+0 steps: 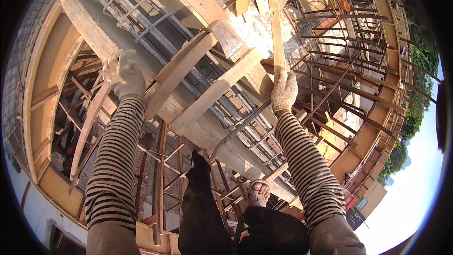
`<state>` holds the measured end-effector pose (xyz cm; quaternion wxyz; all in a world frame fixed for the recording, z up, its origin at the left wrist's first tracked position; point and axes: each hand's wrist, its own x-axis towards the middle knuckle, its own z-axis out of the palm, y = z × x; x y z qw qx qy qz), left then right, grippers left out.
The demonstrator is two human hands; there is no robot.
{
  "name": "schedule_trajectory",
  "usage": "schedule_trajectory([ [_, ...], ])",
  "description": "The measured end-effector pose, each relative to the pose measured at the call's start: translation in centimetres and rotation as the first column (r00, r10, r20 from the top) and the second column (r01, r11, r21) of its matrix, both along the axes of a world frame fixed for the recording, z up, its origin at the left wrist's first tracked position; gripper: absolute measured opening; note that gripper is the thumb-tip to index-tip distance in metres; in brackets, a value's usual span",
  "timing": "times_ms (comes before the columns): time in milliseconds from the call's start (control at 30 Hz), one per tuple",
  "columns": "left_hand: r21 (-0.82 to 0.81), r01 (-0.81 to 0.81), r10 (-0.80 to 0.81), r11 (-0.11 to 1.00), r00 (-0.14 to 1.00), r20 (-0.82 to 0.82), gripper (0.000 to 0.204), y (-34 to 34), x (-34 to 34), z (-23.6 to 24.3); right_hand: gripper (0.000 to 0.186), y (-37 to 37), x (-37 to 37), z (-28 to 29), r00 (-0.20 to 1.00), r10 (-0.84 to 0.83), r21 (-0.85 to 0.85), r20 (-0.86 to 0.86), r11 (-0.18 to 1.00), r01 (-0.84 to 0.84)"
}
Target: The person is positioning wooden support slats over a rebar cage and securing them by hammering nails and tying steel wire with pliers.
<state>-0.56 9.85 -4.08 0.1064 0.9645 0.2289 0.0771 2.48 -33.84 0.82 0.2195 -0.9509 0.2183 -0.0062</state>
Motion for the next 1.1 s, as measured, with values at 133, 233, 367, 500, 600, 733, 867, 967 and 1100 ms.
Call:
schedule_trajectory([
  [133,-0.089,0.016,-0.016,0.996,1.000,-0.005,0.032,2.2,-1.5,-0.3,0.046,2.3,0.4,7.4,0.946,0.322,0.166,0.031,0.932,-0.323],
  [233,-0.112,0.021,0.001,0.994,0.981,0.196,0.023,1.0,-1.0,0.6,0.025,2.6,0.0,10.6,0.969,0.247,0.705,0.008,0.685,-0.181],
  [367,-0.234,0.028,0.057,0.972,0.935,0.351,0.025,-0.1,-0.7,0.6,0.022,3.1,0.5,11.9,0.943,0.332,0.748,-0.037,0.635,-0.193],
  [500,-0.271,0.000,0.079,0.963,0.957,0.281,0.032,1.7,-2.0,1.4,0.017,5.2,2.9,9.1,0.900,0.436,0.781,-0.016,0.567,-0.261],
  [600,-0.435,0.037,0.064,0.900,0.974,0.215,0.039,1.2,-3.4,2.4,0.016,5.6,5.1,8.1,0.870,0.492,0.839,0.016,0.467,-0.279],
  [733,-0.130,-0.080,0.080,0.988,0.997,-0.003,0.045,-0.7,-2.1,3.2,0.017,5.0,6.0,6.1,0.889,0.452,0.867,0.081,0.408,-0.286],
  [867,-0.138,0.013,-0.066,0.990,0.922,-0.383,0.056,2.3,-0.7,4.2,0.021,4.0,2.9,6.3,0.939,0.333,0.913,0.081,0.353,-0.204],
  [967,0.235,0.239,-0.166,0.942,0.942,-0.292,0.063,-2.8,-0.5,6.8,0.024,2.9,-0.6,6.2,0.980,0.171,0.900,0.106,0.402,-0.167],
  [1100,-0.470,-0.336,0.281,0.816,0.942,-0.185,0.066,-1.0,3.5,8.2,0.023,2.1,-5.1,4.1,0.994,0.036,0.906,0.100,0.409,-0.106],
])
